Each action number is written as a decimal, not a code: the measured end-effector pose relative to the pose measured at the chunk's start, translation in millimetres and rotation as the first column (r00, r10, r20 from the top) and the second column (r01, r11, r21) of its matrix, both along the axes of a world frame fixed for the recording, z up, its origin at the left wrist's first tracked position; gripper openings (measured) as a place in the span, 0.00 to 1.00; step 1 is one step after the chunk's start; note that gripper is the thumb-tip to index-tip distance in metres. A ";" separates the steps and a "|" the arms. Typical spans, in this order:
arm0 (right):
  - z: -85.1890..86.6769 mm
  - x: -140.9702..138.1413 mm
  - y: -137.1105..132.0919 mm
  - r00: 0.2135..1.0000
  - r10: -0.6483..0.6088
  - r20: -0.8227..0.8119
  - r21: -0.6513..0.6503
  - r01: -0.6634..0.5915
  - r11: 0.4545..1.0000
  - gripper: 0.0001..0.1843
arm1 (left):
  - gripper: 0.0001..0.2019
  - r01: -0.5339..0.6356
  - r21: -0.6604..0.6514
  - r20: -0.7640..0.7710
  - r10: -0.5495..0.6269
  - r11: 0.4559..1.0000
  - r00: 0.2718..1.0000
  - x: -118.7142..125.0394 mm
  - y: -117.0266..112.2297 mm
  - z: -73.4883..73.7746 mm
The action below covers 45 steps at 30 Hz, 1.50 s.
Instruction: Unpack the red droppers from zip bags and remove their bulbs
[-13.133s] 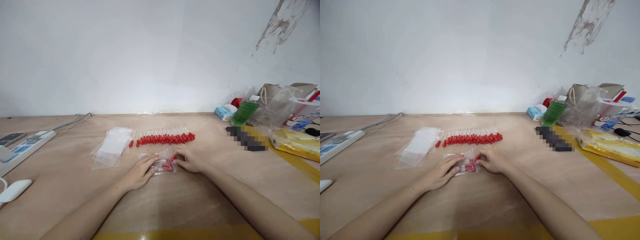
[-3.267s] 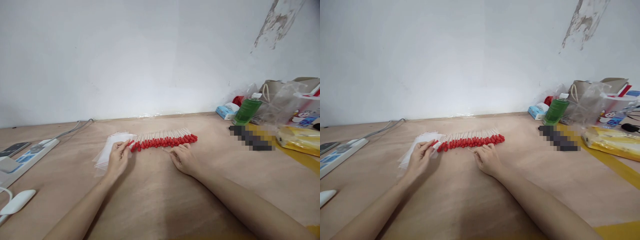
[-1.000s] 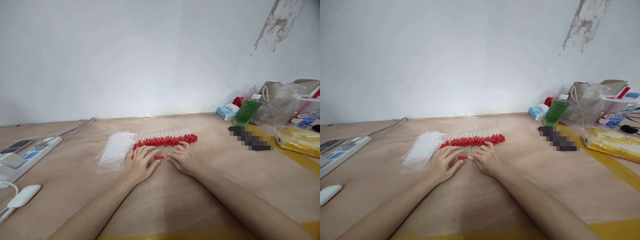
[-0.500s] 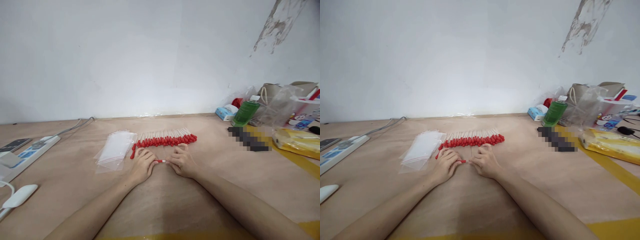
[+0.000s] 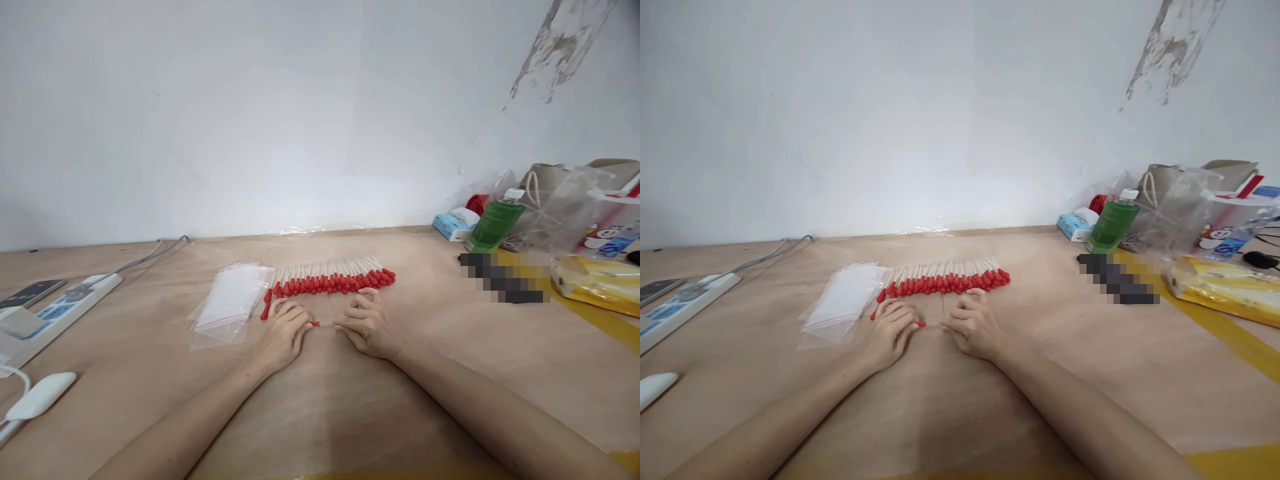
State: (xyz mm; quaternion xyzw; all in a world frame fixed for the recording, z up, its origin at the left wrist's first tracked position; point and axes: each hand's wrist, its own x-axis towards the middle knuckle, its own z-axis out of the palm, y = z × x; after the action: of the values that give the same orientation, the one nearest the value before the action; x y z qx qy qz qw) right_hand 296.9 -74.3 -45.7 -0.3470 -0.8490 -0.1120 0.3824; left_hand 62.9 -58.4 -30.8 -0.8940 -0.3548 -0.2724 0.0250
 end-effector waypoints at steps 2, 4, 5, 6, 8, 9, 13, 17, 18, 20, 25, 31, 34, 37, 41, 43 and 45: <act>-0.2 8.2 2.5 0.998 -0.051 -0.044 -0.030 0.050 0.998 0.08 | 0.09 -0.038 -0.008 0.045 0.038 0.999 0.998 -7.1 1.9 -0.7; -0.6 14.5 5.5 0.986 -0.134 -0.100 -0.077 0.127 0.989 0.09 | 0.09 -0.051 -0.033 0.133 0.055 0.998 0.990 -12.5 3.4 1.0; -0.9 16.0 6.8 0.978 -0.175 -0.118 -0.103 0.163 0.981 0.11 | 0.09 -0.052 -0.043 0.187 0.060 0.998 0.981 -14.5 4.1 3.1; -1.3 16.2 7.7 0.971 -0.206 -0.123 -0.124 0.190 0.974 0.12 | 0.09 -0.063 -0.047 0.241 0.072 0.997 0.968 -16.4 4.8 6.0; -1.9 13.1 8.2 0.965 -0.241 -0.102 -0.151 0.224 0.963 0.14 | 0.10 -0.141 -0.046 0.324 0.149 0.989 0.934 -21.7 6.9 13.5; -1.9 10.5 7.8 0.964 -0.252 -0.088 -0.158 0.236 0.959 0.14 | 0.11 -0.200 -0.052 0.343 0.205 0.978 0.917 -26.1 8.4 17.4; -0.3 -1.0 5.0 0.954 -0.290 -0.071 -0.175 0.274 0.946 0.09 | 0.13 -0.369 -0.169 0.271 0.403 0.914 0.874 -53.9 16.3 27.1; 0.3 -7.6 5.5 0.944 -0.325 -0.051 -0.098 0.319 0.943 0.06 | 0.12 -0.431 -0.325 0.131 0.491 0.842 0.861 -72.8 20.1 29.3; 0.0 -8.5 6.1 0.943 -0.329 -0.045 -0.069 0.326 0.943 0.07 | 0.11 -0.441 -0.345 0.081 0.495 0.828 0.865 -73.5 19.6 30.1; -0.8 -9.8 7.4 0.943 -0.331 -0.031 -0.021 0.331 0.943 0.07 | 0.10 -0.463 -0.352 -0.003 0.494 0.813 0.870 -71.4 17.7 32.3; -1.5 -12.5 7.3 0.955 -0.295 -0.005 -0.007 0.295 0.955 0.09 | 0.12 -0.469 -0.377 -0.081 0.477 0.798 0.875 -65.8 14.8 36.0; 2.8 -13.7 2.4 0.977 -0.207 0.043 -0.102 0.211 0.972 0.13 | 0.16 -0.543 -0.125 -0.039 0.543 0.830 0.839 -66.3 25.4 34.8; 5.6 -13.3 0.2 0.979 -0.189 0.071 -0.142 0.197 0.970 0.17 | 0.16 -0.590 -0.044 -0.123 0.582 0.806 0.804 -59.7 34.8 35.8; 7.7 -12.8 -1.5 0.980 -0.175 0.098 -0.163 0.189 0.968 0.20 | 0.16 -0.626 -0.070 -0.233 0.598 0.776 0.767 -52.4 43.4 38.0; 8.5 -12.5 -2.3 0.976 -0.172 0.135 -0.177 0.194 0.965 0.21 | 0.16 -0.661 -0.125 -0.300 0.607 0.740 0.736 -48.1 50.8 38.5; 8.4 -12.4 -1.8 0.972 -0.184 0.149 -0.186 0.210 0.960 0.20 | 0.16 -0.674 -0.139 -0.298 0.619 0.725 0.727 -46.8 52.4 37.2; 8.3 -12.4 -1.4 0.968 -0.199 0.154 -0.194 0.227 0.955 0.20 | 0.16 -0.693 -0.150 -0.272 0.644 0.705 0.715 -45.0 52.8 36.0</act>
State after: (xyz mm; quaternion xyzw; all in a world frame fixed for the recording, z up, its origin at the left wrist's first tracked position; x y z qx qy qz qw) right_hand 284.5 -75.7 -37.4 -0.4666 -0.8373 -0.0853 0.2719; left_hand 17.9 -5.5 5.1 -0.7217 -0.6819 -0.1084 0.0491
